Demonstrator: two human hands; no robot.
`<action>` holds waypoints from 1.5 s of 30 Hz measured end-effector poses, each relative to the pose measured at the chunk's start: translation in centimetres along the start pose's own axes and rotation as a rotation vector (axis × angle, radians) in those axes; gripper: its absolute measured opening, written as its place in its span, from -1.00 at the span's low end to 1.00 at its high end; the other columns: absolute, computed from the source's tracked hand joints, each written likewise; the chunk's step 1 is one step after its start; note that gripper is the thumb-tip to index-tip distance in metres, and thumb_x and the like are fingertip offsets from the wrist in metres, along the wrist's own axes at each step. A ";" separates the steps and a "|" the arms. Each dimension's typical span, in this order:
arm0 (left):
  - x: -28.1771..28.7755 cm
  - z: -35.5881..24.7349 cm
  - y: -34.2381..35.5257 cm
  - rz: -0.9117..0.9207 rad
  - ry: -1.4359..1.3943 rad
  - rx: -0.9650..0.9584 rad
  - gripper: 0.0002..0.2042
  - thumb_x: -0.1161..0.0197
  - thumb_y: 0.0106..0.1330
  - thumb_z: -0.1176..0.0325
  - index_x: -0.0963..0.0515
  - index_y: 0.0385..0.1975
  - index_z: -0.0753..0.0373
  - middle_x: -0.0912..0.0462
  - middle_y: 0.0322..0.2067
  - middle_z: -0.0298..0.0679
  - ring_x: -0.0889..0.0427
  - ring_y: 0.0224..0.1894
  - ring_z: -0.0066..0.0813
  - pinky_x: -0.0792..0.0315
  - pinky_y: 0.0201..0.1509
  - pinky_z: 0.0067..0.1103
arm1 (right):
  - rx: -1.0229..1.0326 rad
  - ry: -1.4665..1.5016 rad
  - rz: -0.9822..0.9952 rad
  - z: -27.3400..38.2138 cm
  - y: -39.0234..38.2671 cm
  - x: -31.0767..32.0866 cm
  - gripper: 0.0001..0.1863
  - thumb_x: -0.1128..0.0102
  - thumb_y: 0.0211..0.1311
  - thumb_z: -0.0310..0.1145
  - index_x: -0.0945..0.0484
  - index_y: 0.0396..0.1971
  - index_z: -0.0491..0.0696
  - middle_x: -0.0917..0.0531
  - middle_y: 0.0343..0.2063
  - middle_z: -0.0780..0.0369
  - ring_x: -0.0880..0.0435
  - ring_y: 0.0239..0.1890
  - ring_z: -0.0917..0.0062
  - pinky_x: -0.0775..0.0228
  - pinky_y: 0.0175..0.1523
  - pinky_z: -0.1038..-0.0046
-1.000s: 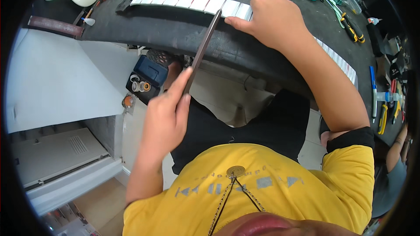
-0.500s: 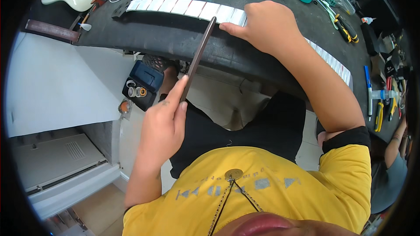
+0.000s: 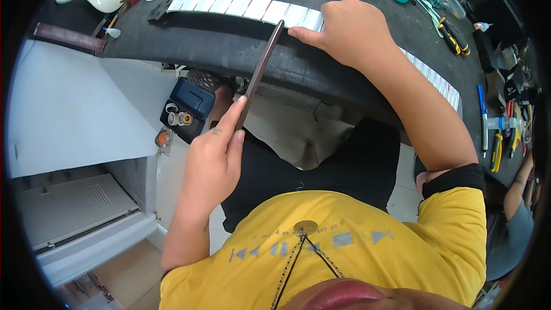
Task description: The person uses a file by hand to smooth the edges of the frets along the length of a guitar neck placed on a workbench.
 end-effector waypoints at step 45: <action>-0.9 -0.8 -0.3 0.052 -0.168 0.229 -0.56 -0.21 0.70 0.47 -0.60 0.52 0.29 -0.65 -0.47 -0.17 -0.60 -0.45 -0.44 -0.51 -0.21 -0.53 | 0.007 0.031 0.232 -1.9 -0.3 1.5 -0.14 -0.35 0.37 0.49 -0.82 -0.50 -0.18 -0.80 -0.51 0.02 -0.87 -0.29 0.04 -0.72 -0.09 0.08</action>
Point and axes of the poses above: each hand's wrist, its own y-axis towards the middle knuckle, its own x-axis out of the back of the hand, z = x × y, the point moved 4 cm from there along y, towards the middle knuckle
